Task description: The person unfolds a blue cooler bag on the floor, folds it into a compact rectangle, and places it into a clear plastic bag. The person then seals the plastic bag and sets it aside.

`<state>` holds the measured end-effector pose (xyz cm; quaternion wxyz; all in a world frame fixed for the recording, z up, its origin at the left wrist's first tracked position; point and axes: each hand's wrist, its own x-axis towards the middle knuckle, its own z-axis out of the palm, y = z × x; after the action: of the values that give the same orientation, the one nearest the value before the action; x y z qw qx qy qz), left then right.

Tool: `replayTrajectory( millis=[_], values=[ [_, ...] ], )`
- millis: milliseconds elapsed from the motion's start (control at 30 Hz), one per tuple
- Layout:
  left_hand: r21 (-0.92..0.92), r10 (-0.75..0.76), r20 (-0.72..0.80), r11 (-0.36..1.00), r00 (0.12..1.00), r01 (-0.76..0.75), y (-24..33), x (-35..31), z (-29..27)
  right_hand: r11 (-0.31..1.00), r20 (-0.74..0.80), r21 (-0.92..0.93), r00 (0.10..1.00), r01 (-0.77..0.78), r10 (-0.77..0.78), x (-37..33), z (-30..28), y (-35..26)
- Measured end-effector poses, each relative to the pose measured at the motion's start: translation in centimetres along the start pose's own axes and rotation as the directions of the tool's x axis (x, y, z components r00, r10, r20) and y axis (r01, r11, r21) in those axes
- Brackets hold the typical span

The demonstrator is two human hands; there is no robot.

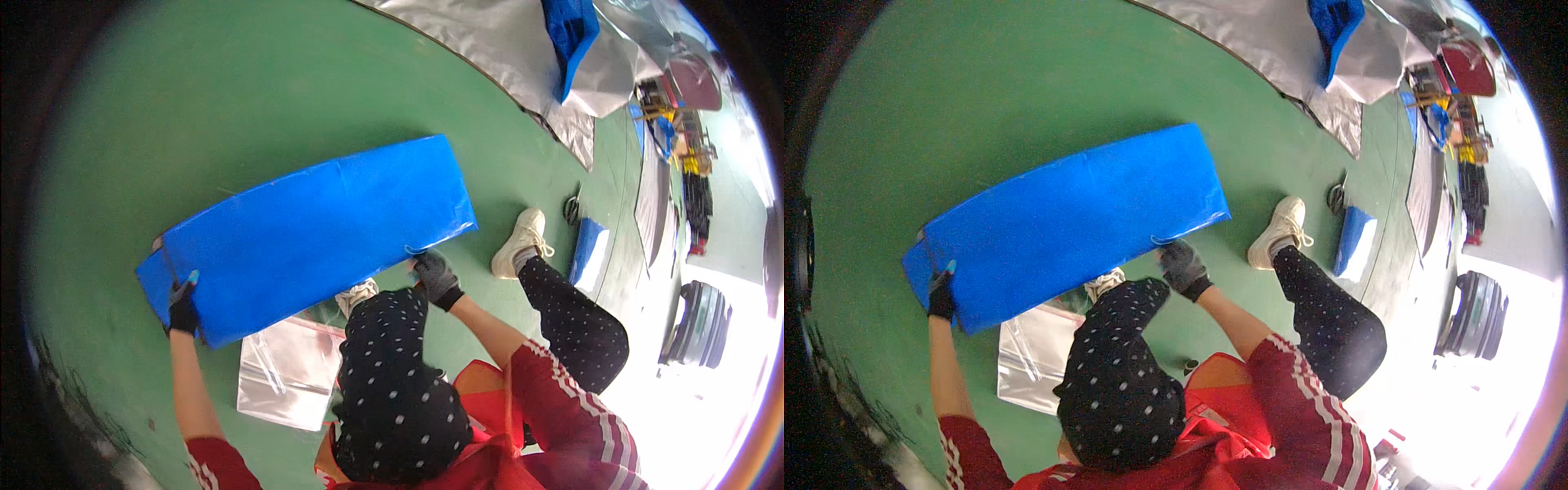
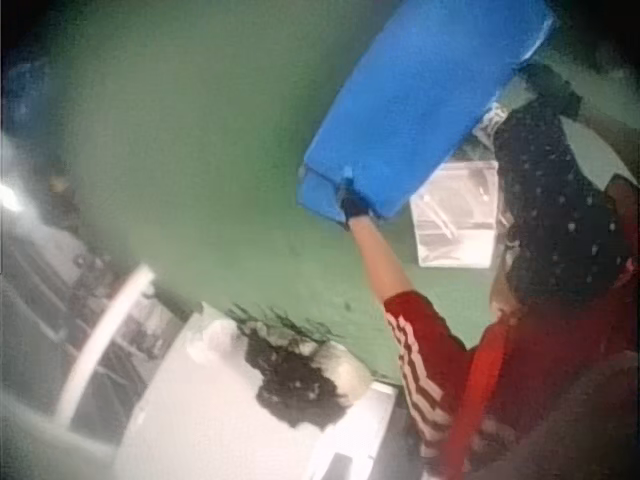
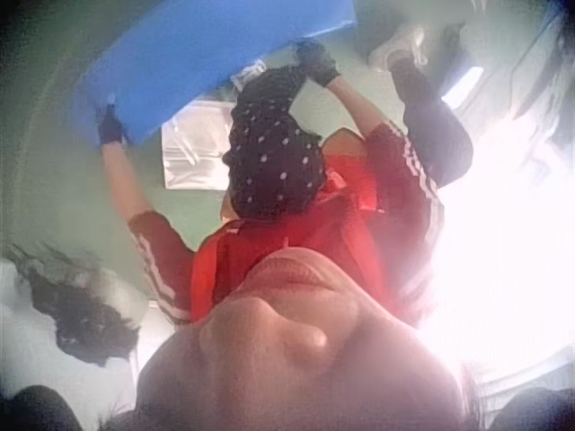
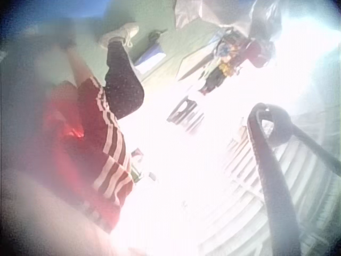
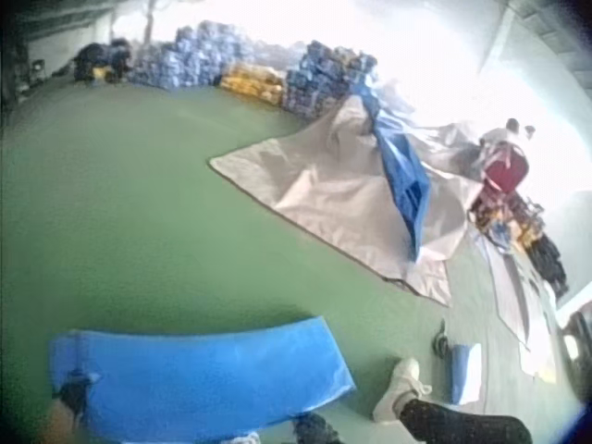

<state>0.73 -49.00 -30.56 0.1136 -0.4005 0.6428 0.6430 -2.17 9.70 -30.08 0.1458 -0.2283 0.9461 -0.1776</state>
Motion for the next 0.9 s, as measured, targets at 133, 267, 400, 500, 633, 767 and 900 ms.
replayTrajectory(
  millis=[133,267,400,500,633,767,900],
  values=[
    [0.038,0.176,-0.089,0.984,0.980,-0.174,4.3,-3.9,-5.4,0.905,-0.074,-0.404,0.982,0.132,-0.176,3.6,0.9,3.5],
    [0.467,0.164,-0.193,0.882,0.967,-0.056,2.7,-2.1,-12.9,0.918,-0.099,-0.397,0.993,0.018,-0.062,10.1,1.9,5.1],
    [0.582,-0.013,-0.371,0.775,0.928,0.244,-5.3,3.9,-15.5,0.928,-0.110,-0.372,0.994,-0.041,0.000,12.9,3.3,5.8],
    [0.801,-0.113,-0.274,0.523,0.955,0.292,-11.0,7.9,-12.8,0.936,-0.105,-0.350,0.994,-0.038,0.001,13.0,3.6,6.6],
    [0.817,0.124,-0.445,0.462,0.887,0.346,-10.6,9.7,-10.3,0.941,-0.086,-0.335,0.996,-0.053,0.026,12.4,2.9,8.2],
    [0.768,0.152,-0.231,0.635,0.961,0.084,-4.8,10.9,-6.4,0.957,-0.082,-0.282,0.996,-0.063,0.041,9.6,1.4,11.2],
    [0.687,0.282,-0.168,0.721,0.945,-0.093,2.1,14.0,3.1,0.936,-0.130,-0.298,0.979,-0.190,0.158,5.7,-0.4,17.9]
  ],
)
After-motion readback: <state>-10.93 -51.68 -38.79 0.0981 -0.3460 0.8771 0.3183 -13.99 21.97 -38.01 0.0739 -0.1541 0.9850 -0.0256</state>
